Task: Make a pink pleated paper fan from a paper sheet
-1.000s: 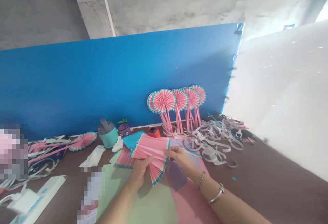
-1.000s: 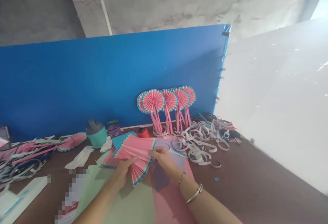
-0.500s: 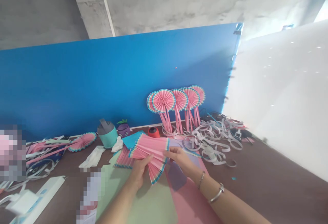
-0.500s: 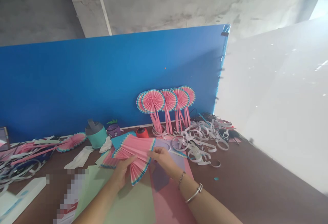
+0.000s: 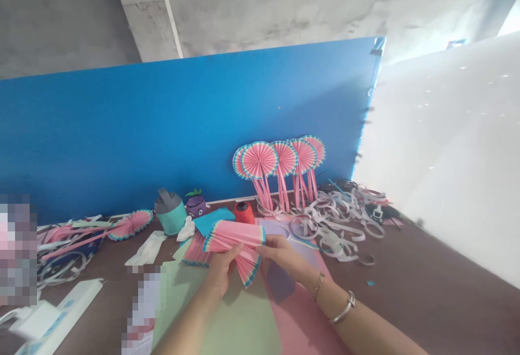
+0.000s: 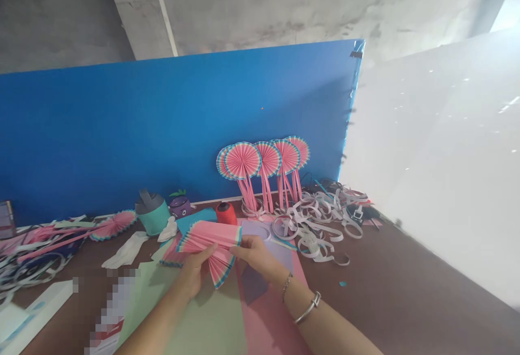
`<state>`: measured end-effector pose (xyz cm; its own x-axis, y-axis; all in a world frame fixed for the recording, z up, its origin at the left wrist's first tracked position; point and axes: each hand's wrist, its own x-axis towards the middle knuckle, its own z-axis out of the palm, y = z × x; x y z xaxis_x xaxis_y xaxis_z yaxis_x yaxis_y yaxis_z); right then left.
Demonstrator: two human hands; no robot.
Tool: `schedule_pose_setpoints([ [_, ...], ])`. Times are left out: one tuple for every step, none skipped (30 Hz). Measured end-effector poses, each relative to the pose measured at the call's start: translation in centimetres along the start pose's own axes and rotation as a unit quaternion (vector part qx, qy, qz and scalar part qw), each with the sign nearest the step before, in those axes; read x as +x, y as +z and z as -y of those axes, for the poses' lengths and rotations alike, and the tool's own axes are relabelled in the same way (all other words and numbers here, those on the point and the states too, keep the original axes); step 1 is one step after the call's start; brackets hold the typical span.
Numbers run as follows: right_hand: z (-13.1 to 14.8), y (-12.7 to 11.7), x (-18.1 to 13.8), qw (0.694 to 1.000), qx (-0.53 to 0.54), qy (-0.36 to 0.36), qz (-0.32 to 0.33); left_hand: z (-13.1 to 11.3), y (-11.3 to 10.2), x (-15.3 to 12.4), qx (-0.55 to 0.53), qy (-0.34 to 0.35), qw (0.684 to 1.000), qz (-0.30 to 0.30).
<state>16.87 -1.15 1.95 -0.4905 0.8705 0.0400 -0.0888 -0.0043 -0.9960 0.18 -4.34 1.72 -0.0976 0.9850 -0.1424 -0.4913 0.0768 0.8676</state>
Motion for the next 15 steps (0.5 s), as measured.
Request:
schedule_pose_setpoints([
  [-0.03,-0.05,0.0,1.0,-0.009,0.006,-0.015,-0.01,0.05,-0.04,0.002,0.0,1.0,0.008],
  [-0.04,-0.1,-0.01,0.999,-0.017,0.011,-0.026,-0.05,0.12,-0.1,0.005,-0.001,1.0,0.015],
  [-0.04,-0.15,-0.03,0.999,-0.022,0.018,-0.034,-0.1,0.19,-0.18,0.008,-0.001,1.0,0.022],
  [-0.04,-0.18,-0.04,0.999,-0.026,0.025,-0.038,-0.16,0.25,-0.26,0.01,-0.001,1.0,0.028],
  [-0.04,-0.2,-0.05,0.998,-0.028,0.03,-0.04,-0.22,0.3,-0.34,0.011,-0.001,0.999,0.032],
  [-0.06,-0.22,-0.04,0.998,-0.028,0.033,-0.04,-0.27,0.33,-0.41,0.011,-0.001,0.999,0.036],
  [-0.09,-0.23,-0.01,0.998,-0.026,0.036,-0.041,-0.29,0.34,-0.45,0.009,-0.001,0.999,0.039],
  [-0.14,-0.24,0.03,0.998,-0.024,0.037,-0.043,-0.29,0.32,-0.47,0.007,-0.002,0.999,0.041],
  [-0.18,-0.25,0.08,0.998,-0.021,0.035,-0.048,-0.27,0.28,-0.45,0.004,-0.004,0.999,0.041],
  [-0.21,-0.25,0.13,0.998,-0.019,0.031,-0.053,-0.22,0.23,-0.41,0.002,-0.007,0.999,0.04],
  [-0.21,-0.26,0.17,0.998,-0.017,0.026,-0.056,-0.15,0.16,-0.35,0.001,-0.01,0.999,0.038],
  [-0.19,-0.25,0.19,0.998,-0.016,0.021,-0.058,-0.07,0.08,-0.27,0.001,-0.009,0.999,0.037],
  [-0.13,-0.24,0.2,0.998,-0.016,0.017,-0.058,0.02,0.0,-0.19,0.001,-0.006,0.999,0.04],
  [-0.05,-0.23,0.19,0.998,-0.016,0.015,-0.058,0.1,-0.07,-0.12,0.001,-0.002,0.999,0.045],
  [0.05,-0.21,0.15,0.998,-0.018,0.015,-0.059,0.16,-0.13,-0.05,0.002,0.0,0.999,0.051],
])
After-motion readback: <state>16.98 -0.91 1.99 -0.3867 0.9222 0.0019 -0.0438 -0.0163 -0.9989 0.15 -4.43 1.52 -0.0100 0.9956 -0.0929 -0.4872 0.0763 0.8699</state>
